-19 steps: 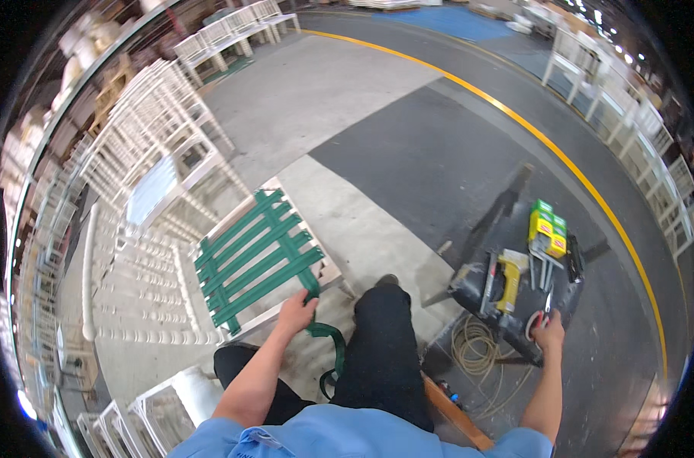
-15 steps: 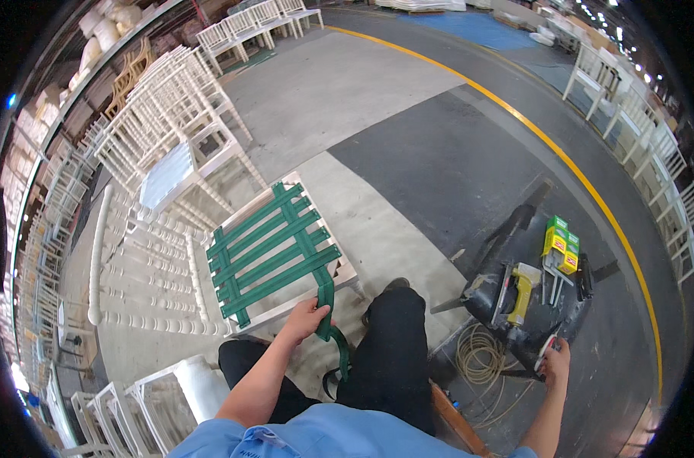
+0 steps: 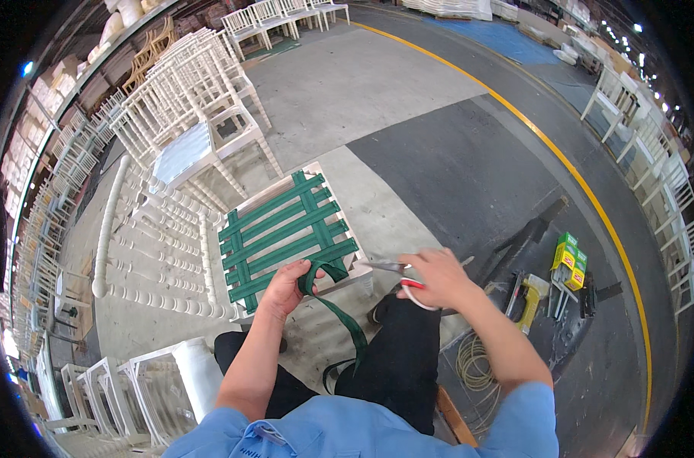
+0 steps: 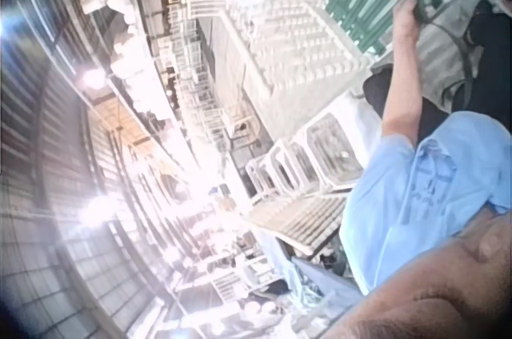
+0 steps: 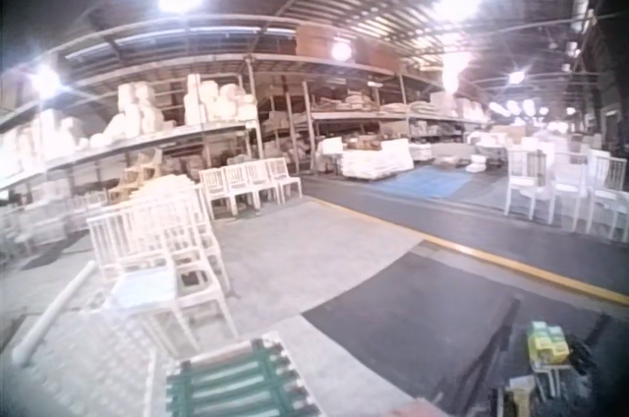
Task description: The person weaves green straps into the seat frame of a white wooden chair. They thread the straps through the frame, use a staple gun to secure them, and trim excess strap with scissors.
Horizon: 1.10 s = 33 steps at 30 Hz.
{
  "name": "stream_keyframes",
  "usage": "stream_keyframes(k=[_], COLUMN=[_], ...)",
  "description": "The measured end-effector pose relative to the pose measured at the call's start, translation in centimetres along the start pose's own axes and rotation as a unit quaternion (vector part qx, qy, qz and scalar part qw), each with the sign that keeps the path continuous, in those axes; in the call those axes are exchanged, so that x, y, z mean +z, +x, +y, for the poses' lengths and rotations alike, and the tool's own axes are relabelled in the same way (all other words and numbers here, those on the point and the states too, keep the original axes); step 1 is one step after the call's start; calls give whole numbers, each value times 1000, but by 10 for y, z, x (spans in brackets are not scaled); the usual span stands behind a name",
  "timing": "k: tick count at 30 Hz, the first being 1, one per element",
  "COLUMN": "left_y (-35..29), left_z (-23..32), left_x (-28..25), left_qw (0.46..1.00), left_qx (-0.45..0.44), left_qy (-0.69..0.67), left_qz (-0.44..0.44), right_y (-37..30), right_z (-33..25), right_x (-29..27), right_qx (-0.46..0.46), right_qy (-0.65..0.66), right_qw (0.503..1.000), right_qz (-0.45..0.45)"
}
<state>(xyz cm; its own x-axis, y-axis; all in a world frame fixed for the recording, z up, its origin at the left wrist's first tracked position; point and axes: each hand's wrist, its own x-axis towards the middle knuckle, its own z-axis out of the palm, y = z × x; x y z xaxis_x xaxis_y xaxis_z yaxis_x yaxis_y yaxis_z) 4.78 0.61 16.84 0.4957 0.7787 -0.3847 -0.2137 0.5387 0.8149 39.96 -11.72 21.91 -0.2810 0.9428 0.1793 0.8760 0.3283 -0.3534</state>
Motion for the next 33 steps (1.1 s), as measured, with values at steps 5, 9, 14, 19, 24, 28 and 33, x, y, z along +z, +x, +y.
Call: stream_keyframes(k=[5,9,14,19,24,28,33], left_y=[-9,-20,-17,-19,-35,-26,-10], left_z=[1,-1,-1,14,-31,-62,-84], left_x=[13,2,6,1,-82,-112,-106], left_qw=[1000,1000,1000,999,987,964,931], left_qx=[4,9,20,52,20,4,79], left_qy=[-3,2,2,-16,73,194,288], left_qz=[6,13,17,3,144,180,211], right_y=[72,96,116,69,-42,-204,-335], right_z=[25,21,17,35,26,67,86], right_x=[64,96,110,84,51,38,17], right_qx=[-74,-114,-145,-31,254,513,646], right_qy=[-112,-112,-139,16,104,84,-211], right_qw=[975,965,951,997,926,730,688], right_qz=[-177,-208,-237,-75,258,444,253])
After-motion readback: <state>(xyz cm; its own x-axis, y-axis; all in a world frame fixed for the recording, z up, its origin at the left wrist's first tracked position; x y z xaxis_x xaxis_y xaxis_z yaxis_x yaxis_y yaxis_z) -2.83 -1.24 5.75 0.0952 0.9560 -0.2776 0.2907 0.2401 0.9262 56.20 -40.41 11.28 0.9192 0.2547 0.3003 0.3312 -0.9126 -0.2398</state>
